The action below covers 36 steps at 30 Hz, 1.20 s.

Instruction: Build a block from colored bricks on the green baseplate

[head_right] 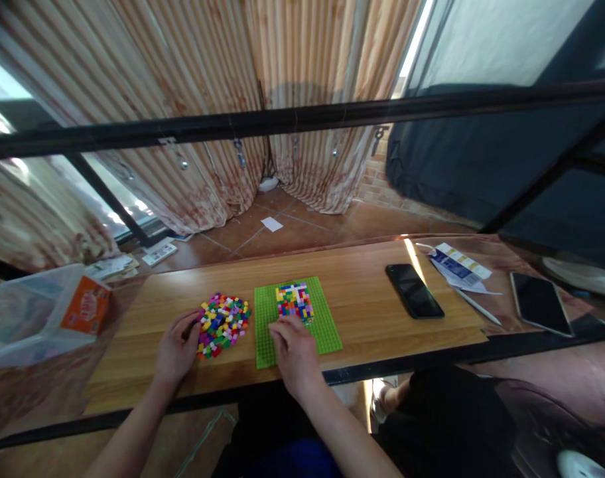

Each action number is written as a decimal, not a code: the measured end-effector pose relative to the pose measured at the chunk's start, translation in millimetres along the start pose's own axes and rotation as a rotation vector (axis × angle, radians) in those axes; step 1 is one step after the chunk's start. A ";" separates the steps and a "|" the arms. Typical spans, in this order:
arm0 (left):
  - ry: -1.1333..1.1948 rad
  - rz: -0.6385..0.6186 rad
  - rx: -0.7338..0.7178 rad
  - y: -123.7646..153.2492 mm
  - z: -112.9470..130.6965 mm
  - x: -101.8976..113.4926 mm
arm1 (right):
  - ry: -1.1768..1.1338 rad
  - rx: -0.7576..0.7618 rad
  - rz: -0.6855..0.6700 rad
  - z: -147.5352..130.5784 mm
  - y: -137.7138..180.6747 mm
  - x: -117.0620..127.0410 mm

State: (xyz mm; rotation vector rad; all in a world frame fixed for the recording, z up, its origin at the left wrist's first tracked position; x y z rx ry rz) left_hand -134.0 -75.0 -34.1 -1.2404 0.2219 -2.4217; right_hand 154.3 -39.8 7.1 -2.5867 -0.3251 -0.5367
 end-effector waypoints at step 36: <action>0.001 -0.008 0.042 3.5 7.3 -0.4 | 0.476 -0.144 -0.021 55.2 -37.2 39.2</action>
Point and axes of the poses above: each hand's wrist, its own y-axis away from the middle knuckle, its own x-axis out of the back of the hand, z = x × y, the point moved 1 cm from there along -y, towards the middle knuckle, and after that the axes turned 8 degrees about -z, right-handed, at the moved point
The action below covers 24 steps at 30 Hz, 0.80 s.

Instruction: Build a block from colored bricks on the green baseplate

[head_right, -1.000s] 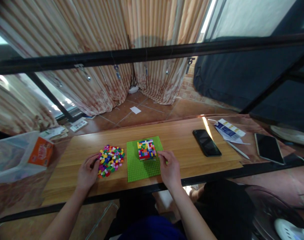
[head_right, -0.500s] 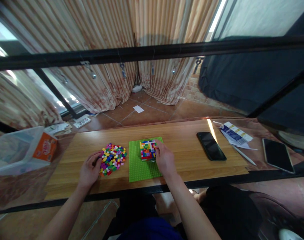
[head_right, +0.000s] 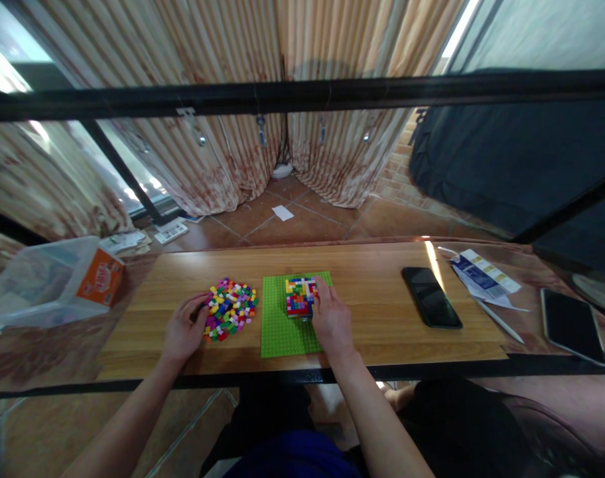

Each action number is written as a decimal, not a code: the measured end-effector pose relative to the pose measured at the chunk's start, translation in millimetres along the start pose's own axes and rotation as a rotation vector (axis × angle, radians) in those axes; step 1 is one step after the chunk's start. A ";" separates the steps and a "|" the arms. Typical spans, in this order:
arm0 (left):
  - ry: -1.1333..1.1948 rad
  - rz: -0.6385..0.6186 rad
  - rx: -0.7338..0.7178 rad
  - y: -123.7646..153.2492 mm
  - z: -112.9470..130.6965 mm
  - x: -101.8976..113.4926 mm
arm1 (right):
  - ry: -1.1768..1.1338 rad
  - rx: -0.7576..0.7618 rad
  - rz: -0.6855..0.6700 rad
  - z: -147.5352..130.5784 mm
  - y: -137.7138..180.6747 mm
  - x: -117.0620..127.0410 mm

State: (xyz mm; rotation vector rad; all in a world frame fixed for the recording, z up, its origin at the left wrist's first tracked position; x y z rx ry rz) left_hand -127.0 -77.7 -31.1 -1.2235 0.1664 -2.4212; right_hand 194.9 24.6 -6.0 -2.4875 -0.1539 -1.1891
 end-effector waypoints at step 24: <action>-0.010 0.015 0.008 1.0 2.6 -1.1 | -0.635 -0.331 0.043 18.4 -14.5 -15.7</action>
Point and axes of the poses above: each hand's wrist, its own y-axis away from the middle knuckle, its own x-axis out of the back of the hand, z = x × y, the point moved 1 cm from there along -y, towards the middle knuckle, and after that the axes turned 8 degrees about -z, right-handed, at the moved point
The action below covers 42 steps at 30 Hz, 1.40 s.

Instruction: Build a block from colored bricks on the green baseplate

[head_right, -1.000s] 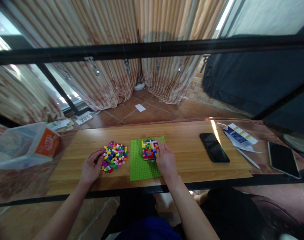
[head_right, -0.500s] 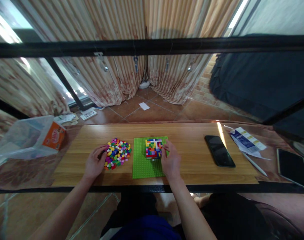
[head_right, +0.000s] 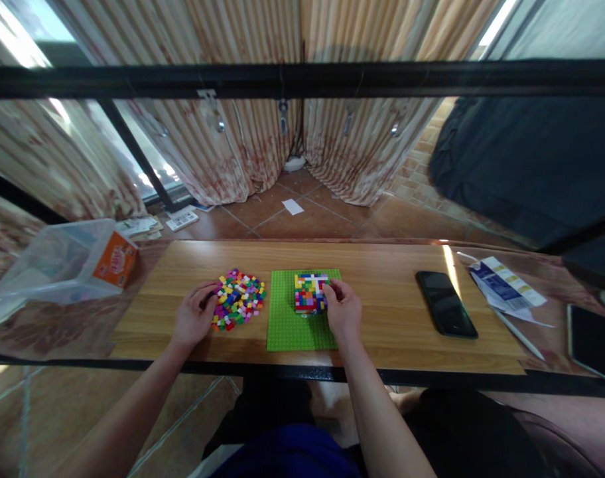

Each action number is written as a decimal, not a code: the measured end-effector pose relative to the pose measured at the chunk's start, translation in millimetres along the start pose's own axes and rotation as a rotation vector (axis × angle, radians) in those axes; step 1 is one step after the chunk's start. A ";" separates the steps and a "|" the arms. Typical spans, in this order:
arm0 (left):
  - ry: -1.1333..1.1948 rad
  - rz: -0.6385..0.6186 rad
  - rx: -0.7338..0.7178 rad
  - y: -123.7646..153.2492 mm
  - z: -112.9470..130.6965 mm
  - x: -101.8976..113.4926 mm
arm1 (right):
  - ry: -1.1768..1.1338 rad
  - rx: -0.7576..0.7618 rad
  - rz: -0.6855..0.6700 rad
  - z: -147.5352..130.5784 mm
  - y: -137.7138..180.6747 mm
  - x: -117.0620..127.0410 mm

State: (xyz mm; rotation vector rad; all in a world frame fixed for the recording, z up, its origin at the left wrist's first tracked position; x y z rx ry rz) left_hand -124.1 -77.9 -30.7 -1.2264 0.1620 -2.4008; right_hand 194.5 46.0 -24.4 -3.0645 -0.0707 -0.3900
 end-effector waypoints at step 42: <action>0.041 0.033 -0.036 3.9 -1.0 -5.5 | 0.784 0.569 -0.468 -36.1 71.4 -108.2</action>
Point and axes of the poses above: each hand's wrist, its own y-axis away from the middle knuckle, its own x-axis out of the back of the hand, z = x × y, the point moved 1 cm from there along -y, towards the middle knuckle, and after that the axes turned 8 degrees about -z, right-handed, at the moved point
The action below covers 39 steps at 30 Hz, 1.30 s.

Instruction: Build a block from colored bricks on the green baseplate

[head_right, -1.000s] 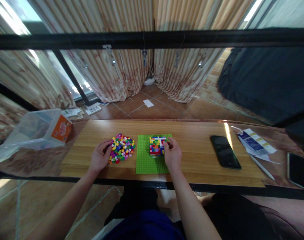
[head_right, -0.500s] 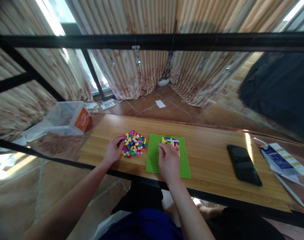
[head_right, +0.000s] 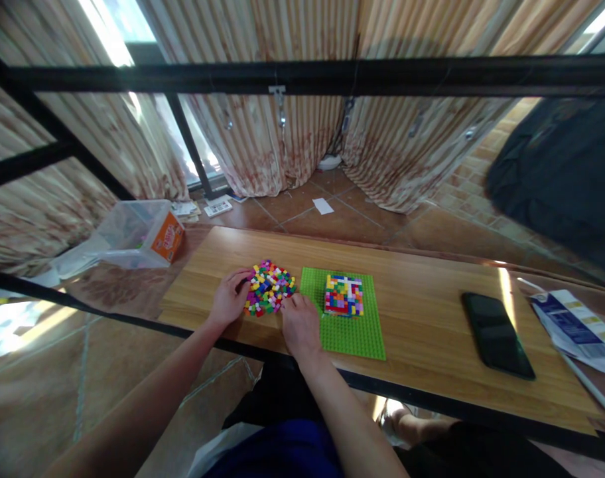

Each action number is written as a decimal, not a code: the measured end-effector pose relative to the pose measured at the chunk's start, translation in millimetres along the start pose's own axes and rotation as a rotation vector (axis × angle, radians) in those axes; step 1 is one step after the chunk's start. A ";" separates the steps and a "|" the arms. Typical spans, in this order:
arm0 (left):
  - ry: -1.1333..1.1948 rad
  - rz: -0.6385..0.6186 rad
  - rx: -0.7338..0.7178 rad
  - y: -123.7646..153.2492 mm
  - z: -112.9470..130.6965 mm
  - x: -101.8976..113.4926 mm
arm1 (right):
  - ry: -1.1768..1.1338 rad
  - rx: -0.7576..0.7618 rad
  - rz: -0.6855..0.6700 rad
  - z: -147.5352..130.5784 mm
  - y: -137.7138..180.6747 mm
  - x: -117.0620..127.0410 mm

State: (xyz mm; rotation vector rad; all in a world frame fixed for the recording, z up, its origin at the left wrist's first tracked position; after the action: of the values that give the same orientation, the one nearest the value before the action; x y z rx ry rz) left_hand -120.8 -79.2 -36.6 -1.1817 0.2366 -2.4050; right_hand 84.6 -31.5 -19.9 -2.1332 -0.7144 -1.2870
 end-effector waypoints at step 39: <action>-0.013 -0.028 0.019 -2.6 -3.8 2.2 | -0.430 -0.571 0.364 113.0 31.2 69.4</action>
State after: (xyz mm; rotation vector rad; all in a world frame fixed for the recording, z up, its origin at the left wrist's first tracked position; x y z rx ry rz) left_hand -125.7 -78.0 -36.5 -1.1999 0.1939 -2.4173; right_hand 203.1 34.7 -7.5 -2.8826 -0.0839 -0.9082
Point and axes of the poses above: each hand's wrist, its own y-axis away from the middle knuckle, its own x-axis out of the back of the hand, z = x × y, the point moved 1 cm from there along -y, towards the middle knuckle, and after that the axes turned 8 degrees about -z, right-handed, at the moved point
